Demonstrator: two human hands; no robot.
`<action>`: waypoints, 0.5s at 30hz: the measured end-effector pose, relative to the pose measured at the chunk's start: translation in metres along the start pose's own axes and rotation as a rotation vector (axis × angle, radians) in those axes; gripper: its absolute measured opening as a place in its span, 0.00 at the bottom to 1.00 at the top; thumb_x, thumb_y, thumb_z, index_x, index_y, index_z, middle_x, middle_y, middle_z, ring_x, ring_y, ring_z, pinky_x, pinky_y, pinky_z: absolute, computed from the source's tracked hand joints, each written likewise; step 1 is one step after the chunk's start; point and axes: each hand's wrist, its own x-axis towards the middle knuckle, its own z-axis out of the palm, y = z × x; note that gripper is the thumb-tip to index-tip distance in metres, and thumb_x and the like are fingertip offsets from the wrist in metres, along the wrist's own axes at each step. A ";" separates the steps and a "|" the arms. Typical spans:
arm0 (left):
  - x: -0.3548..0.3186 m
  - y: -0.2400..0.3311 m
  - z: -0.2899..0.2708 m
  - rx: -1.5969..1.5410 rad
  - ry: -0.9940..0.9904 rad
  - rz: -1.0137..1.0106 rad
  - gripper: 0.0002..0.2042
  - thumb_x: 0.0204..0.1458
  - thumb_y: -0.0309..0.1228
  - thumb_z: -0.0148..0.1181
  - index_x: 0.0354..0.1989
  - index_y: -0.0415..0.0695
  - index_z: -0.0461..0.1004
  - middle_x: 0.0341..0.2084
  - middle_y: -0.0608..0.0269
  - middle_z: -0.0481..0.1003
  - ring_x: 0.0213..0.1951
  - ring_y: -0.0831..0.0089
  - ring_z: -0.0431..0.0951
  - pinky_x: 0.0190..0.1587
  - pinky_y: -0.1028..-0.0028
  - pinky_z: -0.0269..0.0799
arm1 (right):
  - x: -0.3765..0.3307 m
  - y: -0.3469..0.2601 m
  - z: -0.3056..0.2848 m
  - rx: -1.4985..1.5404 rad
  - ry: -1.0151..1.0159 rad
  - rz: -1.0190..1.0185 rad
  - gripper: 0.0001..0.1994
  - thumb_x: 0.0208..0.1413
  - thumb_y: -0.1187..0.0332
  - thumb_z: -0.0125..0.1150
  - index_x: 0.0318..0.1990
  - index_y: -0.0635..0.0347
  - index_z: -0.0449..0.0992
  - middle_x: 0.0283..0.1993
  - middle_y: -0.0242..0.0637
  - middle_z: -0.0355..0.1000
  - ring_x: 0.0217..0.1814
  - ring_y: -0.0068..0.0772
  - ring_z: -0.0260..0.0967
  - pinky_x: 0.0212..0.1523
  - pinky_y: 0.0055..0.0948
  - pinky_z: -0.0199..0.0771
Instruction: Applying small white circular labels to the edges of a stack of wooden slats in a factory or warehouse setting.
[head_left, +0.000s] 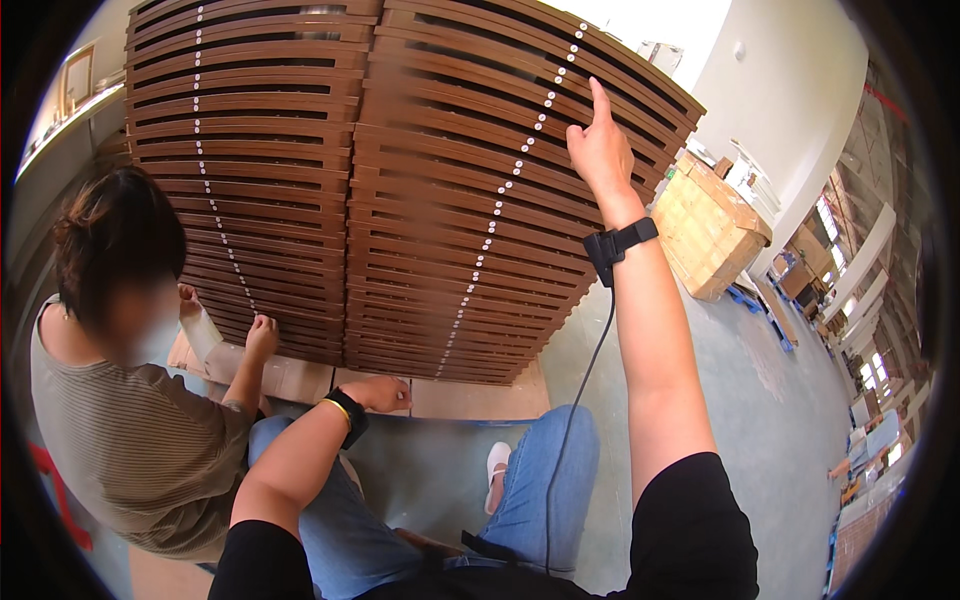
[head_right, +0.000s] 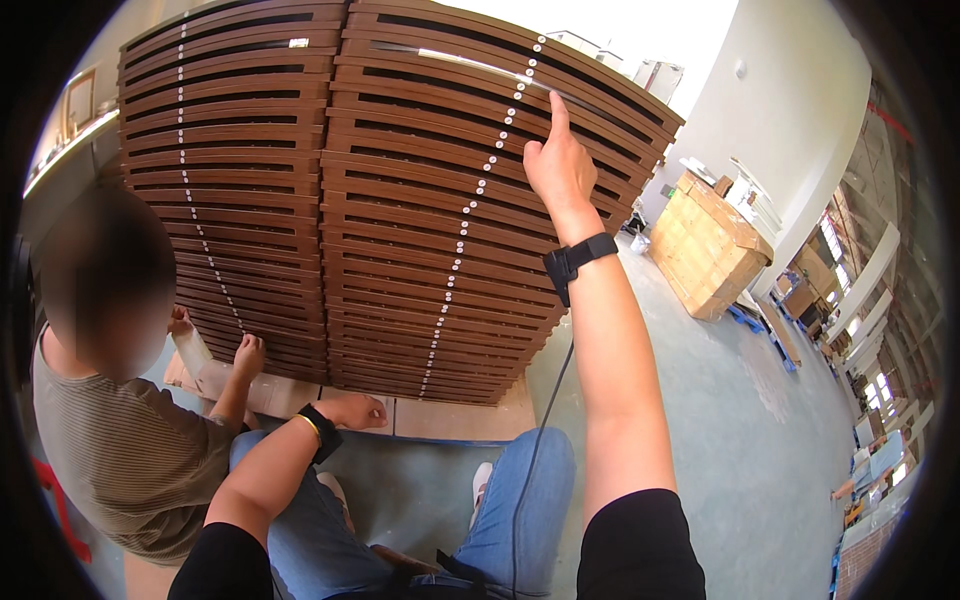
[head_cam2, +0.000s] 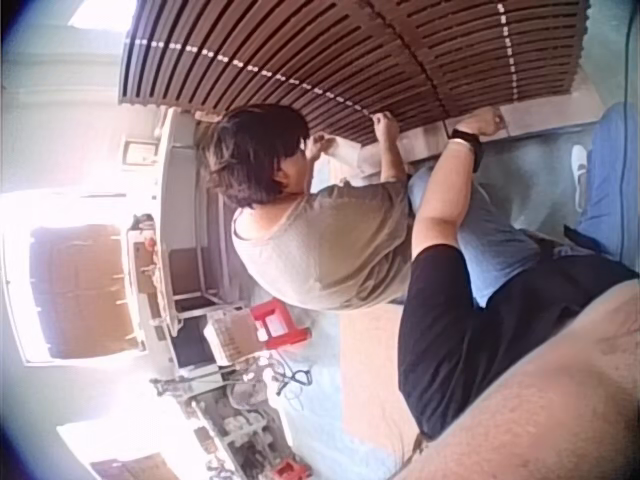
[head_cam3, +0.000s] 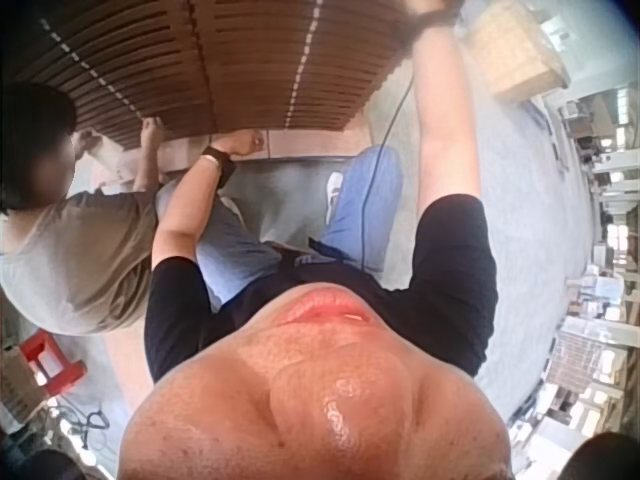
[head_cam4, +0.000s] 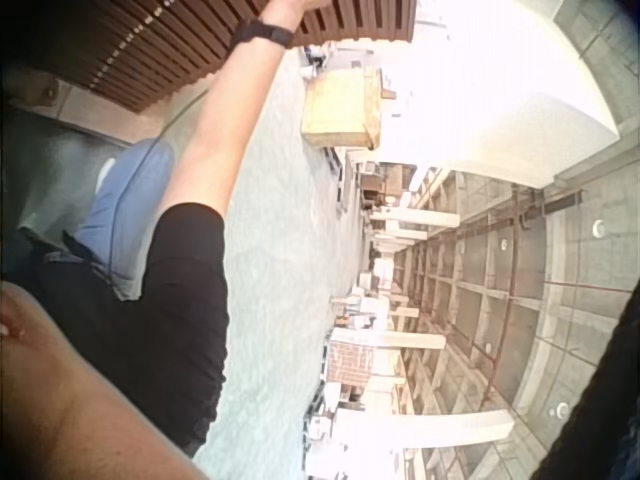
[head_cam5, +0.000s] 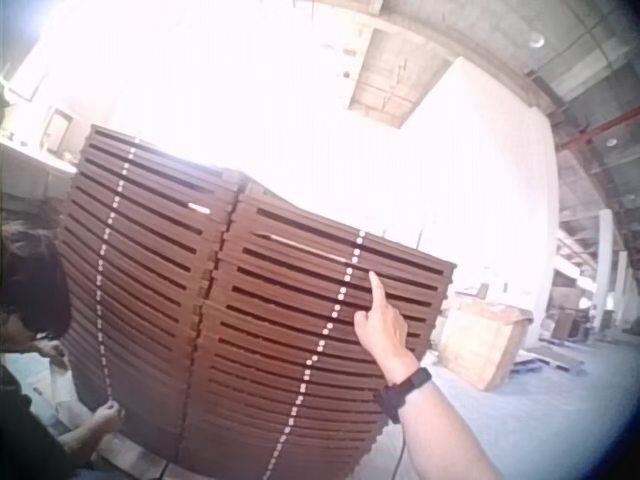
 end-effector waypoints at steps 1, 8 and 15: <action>0.001 -0.001 0.001 0.002 0.000 0.001 0.17 0.51 0.43 0.54 0.39 0.43 0.75 0.40 0.53 0.75 0.44 0.56 0.73 0.48 0.66 0.67 | 0.001 0.000 -0.001 -0.015 -0.010 -0.002 0.36 0.47 0.66 0.52 0.66 0.45 0.47 0.30 0.50 0.74 0.32 0.51 0.73 0.32 0.46 0.73; 0.003 -0.011 0.006 0.037 -0.013 0.031 0.18 0.53 0.46 0.52 0.42 0.45 0.74 0.39 0.53 0.76 0.42 0.57 0.75 0.46 0.67 0.68 | 0.008 -0.011 -0.009 0.001 -0.058 0.025 0.36 0.47 0.66 0.52 0.66 0.46 0.47 0.32 0.48 0.75 0.34 0.51 0.73 0.35 0.45 0.73; 0.001 -0.005 0.005 0.031 0.007 0.028 0.18 0.53 0.47 0.52 0.41 0.45 0.75 0.39 0.53 0.76 0.42 0.57 0.75 0.46 0.67 0.68 | 0.014 -0.012 -0.012 -0.040 -0.019 -0.017 0.36 0.47 0.66 0.52 0.66 0.47 0.47 0.32 0.48 0.75 0.33 0.50 0.74 0.34 0.44 0.74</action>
